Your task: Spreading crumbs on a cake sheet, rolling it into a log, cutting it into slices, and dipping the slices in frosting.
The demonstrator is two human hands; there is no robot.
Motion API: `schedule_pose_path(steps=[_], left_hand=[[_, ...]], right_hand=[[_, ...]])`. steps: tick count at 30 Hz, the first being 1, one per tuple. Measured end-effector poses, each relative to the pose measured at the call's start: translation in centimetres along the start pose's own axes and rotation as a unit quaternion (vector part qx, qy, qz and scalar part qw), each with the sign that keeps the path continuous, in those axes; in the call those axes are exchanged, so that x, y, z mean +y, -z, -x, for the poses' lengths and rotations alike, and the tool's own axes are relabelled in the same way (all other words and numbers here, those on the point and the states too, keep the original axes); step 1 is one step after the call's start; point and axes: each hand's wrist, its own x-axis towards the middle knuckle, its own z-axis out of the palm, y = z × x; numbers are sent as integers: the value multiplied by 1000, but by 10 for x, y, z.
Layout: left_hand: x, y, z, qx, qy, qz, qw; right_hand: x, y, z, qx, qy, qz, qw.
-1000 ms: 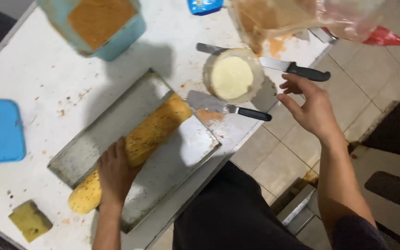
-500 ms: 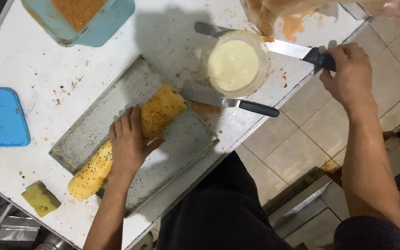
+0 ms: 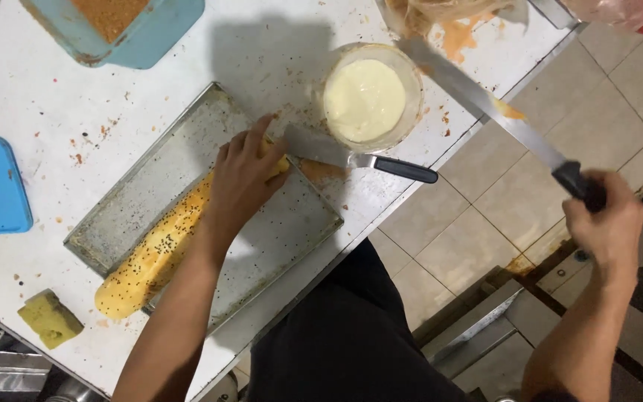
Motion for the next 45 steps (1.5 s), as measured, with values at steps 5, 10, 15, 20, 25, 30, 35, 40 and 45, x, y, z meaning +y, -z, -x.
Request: schedule_pose_path(steps=[5,10,15,20,25,30,35,40,45], left_hand=[[-4,-18,4,11,-6,-9,1000],[17,2,31,33,49,36,998],[45,4,88,295,69,147,941],[75,63,147,257,23,107,960],[62,45,221,265,-35,70,961],[57,41,310,293,28,161,942],[35,27,421,371,234,184,880],[6,23,522,367,415,171,815],[6,11,497,199,451,59,868]], right_hand=[[-8,-14,49,41,0,-31,999],[-43,-8,79,130,34,38,990],[-122,0,117,156,98,28,983],[-224,-13,156,50,187,42,980],[-295,-33,197,-12,337,31,941],[-324,-61,236,-52,435,40,898],[-341,-85,280,-133,291,24,947],[-316,-109,309,-214,92,-37,972],[-349,-144,318,-221,53,-144,963]])
